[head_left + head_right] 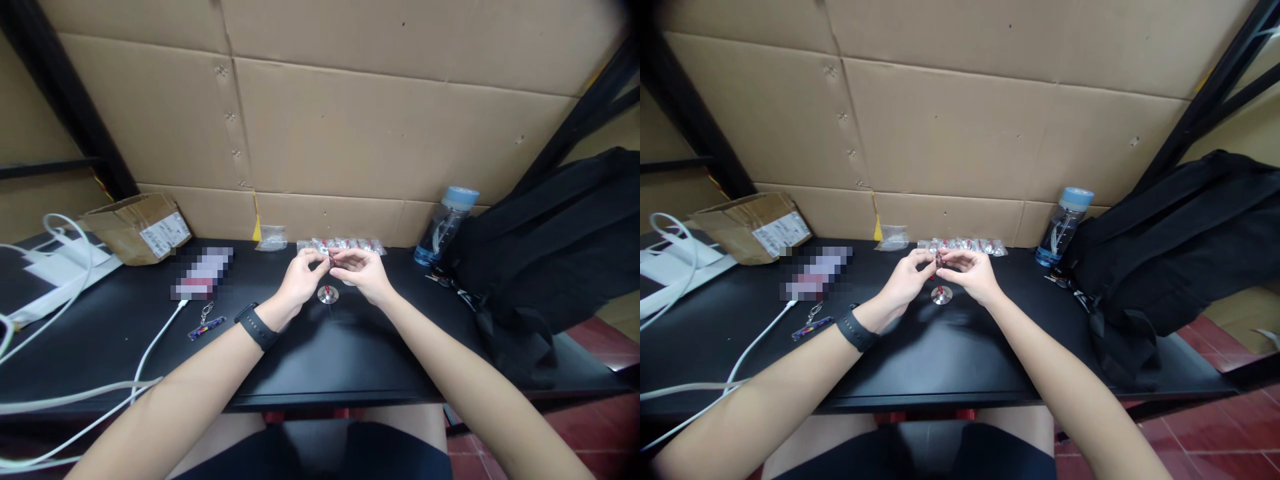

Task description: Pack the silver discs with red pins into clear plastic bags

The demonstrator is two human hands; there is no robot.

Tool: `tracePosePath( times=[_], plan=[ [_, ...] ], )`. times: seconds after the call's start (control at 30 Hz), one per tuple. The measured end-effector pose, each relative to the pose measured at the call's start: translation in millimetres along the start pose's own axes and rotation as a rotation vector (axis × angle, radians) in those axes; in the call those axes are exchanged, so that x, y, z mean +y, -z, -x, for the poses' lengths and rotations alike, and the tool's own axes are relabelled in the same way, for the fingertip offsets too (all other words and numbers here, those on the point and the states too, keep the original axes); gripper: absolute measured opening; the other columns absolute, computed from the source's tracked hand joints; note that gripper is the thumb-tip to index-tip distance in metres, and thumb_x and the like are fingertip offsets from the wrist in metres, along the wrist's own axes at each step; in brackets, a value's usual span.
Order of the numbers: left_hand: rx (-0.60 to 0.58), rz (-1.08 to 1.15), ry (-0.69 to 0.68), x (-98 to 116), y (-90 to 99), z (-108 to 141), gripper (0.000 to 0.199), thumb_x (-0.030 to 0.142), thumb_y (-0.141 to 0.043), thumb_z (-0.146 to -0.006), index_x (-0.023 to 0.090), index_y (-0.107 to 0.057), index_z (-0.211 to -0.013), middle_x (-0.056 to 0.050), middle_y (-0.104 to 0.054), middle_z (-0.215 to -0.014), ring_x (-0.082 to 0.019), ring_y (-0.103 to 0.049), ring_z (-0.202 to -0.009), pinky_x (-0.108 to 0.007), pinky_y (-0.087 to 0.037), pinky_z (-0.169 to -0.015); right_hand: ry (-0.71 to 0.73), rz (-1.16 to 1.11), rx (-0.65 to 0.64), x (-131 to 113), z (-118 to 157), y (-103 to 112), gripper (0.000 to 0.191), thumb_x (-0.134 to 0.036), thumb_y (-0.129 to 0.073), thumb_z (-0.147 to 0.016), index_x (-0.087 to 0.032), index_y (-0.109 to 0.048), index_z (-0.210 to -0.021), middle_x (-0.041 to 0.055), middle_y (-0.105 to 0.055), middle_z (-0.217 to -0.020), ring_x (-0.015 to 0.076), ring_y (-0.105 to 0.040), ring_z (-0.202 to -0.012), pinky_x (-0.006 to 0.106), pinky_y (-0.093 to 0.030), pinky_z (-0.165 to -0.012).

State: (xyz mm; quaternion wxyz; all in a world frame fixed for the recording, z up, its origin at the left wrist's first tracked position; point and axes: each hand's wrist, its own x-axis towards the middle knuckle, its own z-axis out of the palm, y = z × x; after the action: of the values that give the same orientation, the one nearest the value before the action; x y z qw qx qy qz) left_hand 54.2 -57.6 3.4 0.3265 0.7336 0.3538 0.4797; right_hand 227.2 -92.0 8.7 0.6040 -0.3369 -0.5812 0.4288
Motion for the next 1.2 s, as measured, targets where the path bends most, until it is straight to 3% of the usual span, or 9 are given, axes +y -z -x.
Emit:
tracePosePath(
  times=[0.27,0.5,0.77,0.93,1.03,1.2],
  plan=[
    [0.159,-0.313,-0.126,15.6,2.8,6.3,0.006,0.026,-0.066,-0.091,0.023,-0.071,-0.09,-0.006,-0.06,-0.112,-0.025,-0.057,-0.112,-0.043,-0.046,-0.1,-0.062,-0.056,0.075,3.7,-0.6,-4.3,0.033,-0.029,-0.096,-0.055,-0.02,-0.078,-0.081,0.0089,-0.078,-0.111,0.0285,-0.073,-0.108,0.048,-0.056,-0.103],
    [0.176,-0.297,-0.16,20.8,3.0,6.1,0.004,0.026,-0.07,-0.09,0.023,-0.072,-0.088,-0.005,-0.06,-0.107,-0.024,-0.059,-0.11,-0.039,-0.047,-0.095,-0.07,-0.1,0.056,10.8,-4.3,3.1,0.021,-0.034,-0.091,-0.068,-0.021,-0.081,-0.081,0.0083,-0.078,-0.112,0.0247,-0.073,-0.1,0.041,-0.057,-0.097],
    [0.203,-0.402,-0.188,19.8,1.5,7.3,0.004,0.025,-0.07,-0.09,0.024,-0.073,-0.089,-0.004,-0.061,-0.109,-0.024,-0.06,-0.109,-0.041,-0.042,-0.094,0.015,0.072,-0.002,-0.7,-5.6,0.6,0.028,-0.044,-0.084,-0.075,-0.019,-0.073,-0.081,0.0092,-0.072,-0.115,0.0225,-0.07,-0.099,0.04,-0.055,-0.096],
    [0.212,-0.502,-0.221,21.1,0.5,9.2,0.005,0.023,-0.068,-0.091,0.025,-0.073,-0.09,-0.005,-0.064,-0.111,-0.026,-0.059,-0.112,-0.042,-0.038,-0.093,0.074,0.233,-0.101,1.0,-5.3,1.3,0.031,-0.05,-0.068,-0.09,-0.02,-0.063,-0.084,0.0117,-0.062,-0.128,0.0221,-0.066,-0.1,0.038,-0.056,-0.088],
    [0.21,-0.525,-0.246,21.0,-0.9,10.4,0.005,0.023,-0.069,-0.091,0.025,-0.073,-0.09,-0.005,-0.064,-0.112,-0.026,-0.058,-0.113,-0.042,-0.037,-0.092,0.126,0.398,-0.164,0.6,-4.6,4.1,0.032,-0.051,-0.054,-0.098,-0.021,-0.056,-0.086,0.0122,-0.058,-0.136,0.0236,-0.062,-0.112,0.041,-0.053,-0.094],
    [0.171,-0.507,-0.242,21.3,-2.3,9.5,0.005,0.025,-0.065,-0.093,0.024,-0.069,-0.092,-0.006,-0.066,-0.113,-0.026,-0.059,-0.113,-0.043,-0.038,-0.094,0.239,0.555,-0.177,-1.5,-5.0,6.3,0.031,-0.048,-0.043,-0.103,-0.022,-0.051,-0.09,0.0145,-0.057,-0.131,0.0259,-0.054,-0.125,0.047,-0.043,-0.108]
  ],
)
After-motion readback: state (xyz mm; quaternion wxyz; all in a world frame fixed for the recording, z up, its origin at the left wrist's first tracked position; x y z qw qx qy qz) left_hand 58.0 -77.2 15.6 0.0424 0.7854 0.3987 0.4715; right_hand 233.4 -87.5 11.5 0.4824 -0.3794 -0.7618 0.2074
